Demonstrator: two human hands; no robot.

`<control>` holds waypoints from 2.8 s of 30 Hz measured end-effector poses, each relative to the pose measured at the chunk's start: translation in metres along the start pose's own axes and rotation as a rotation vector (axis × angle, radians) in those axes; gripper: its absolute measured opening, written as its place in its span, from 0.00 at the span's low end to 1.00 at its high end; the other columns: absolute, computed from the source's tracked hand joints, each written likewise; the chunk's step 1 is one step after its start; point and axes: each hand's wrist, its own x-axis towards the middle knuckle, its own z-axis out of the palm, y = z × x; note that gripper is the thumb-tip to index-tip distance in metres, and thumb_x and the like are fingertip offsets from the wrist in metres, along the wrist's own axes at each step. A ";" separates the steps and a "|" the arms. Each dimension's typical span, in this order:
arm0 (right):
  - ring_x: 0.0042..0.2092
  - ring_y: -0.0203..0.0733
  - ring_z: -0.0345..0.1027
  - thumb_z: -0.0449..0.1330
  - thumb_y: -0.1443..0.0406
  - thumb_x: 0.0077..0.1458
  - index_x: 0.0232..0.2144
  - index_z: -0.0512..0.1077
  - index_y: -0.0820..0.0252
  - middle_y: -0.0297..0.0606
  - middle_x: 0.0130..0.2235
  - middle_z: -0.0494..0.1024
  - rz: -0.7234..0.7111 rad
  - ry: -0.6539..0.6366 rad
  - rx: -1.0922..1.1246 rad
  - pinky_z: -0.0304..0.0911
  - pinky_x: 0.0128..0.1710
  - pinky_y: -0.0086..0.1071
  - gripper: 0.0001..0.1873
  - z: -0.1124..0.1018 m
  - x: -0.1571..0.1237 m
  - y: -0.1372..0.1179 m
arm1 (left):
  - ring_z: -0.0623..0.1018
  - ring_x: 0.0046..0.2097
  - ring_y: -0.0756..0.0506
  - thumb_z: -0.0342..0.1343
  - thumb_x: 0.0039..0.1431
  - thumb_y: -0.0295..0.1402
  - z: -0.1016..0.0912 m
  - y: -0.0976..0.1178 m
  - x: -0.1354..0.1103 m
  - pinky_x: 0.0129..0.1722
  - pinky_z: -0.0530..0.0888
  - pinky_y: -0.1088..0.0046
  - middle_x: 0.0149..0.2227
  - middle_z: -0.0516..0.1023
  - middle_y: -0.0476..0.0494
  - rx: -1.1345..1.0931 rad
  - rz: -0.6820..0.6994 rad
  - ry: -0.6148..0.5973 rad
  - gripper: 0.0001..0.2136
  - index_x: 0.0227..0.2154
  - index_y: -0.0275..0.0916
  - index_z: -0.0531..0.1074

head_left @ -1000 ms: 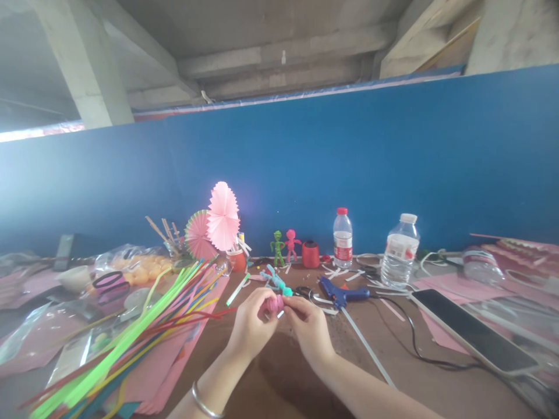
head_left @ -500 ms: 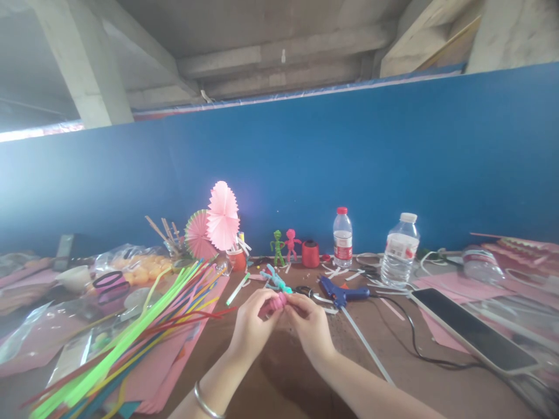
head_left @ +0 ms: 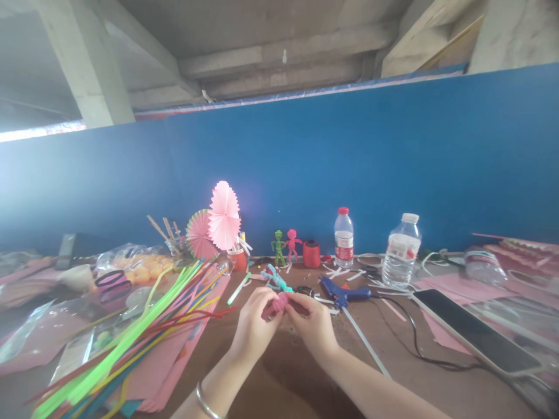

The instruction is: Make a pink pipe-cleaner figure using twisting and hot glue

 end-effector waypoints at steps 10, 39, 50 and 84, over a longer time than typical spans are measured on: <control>0.35 0.44 0.76 0.58 0.71 0.45 0.35 0.76 0.60 0.39 0.34 0.81 -0.035 -0.006 -0.076 0.71 0.38 0.33 0.13 0.002 -0.003 -0.002 | 0.73 0.36 0.47 0.51 0.50 0.20 0.002 -0.003 -0.003 0.37 0.72 0.71 0.33 0.70 0.45 0.064 0.062 -0.037 0.08 0.30 0.39 0.68; 0.33 0.42 0.75 0.58 0.70 0.47 0.33 0.76 0.59 0.38 0.32 0.80 -0.097 -0.021 -0.084 0.71 0.36 0.32 0.10 -0.001 -0.003 -0.009 | 0.72 0.33 0.47 0.49 0.46 0.17 0.003 0.002 -0.002 0.34 0.71 0.71 0.31 0.68 0.47 0.084 0.045 -0.046 0.11 0.28 0.40 0.66; 0.33 0.43 0.74 0.57 0.73 0.44 0.32 0.76 0.59 0.38 0.31 0.79 -0.080 -0.006 -0.073 0.71 0.36 0.33 0.13 0.000 -0.003 -0.008 | 0.72 0.32 0.47 0.50 0.48 0.19 0.004 0.002 -0.004 0.34 0.71 0.72 0.32 0.70 0.46 0.064 0.040 -0.054 0.10 0.30 0.40 0.68; 0.41 0.41 0.70 0.56 0.69 0.54 0.34 0.77 0.54 0.41 0.40 0.72 -0.133 -0.056 0.124 0.68 0.40 0.31 0.10 -0.002 0.000 0.003 | 0.78 0.40 0.40 0.64 0.44 0.31 0.005 -0.019 0.002 0.39 0.74 0.65 0.36 0.80 0.37 -0.658 -0.493 -0.140 0.18 0.40 0.34 0.72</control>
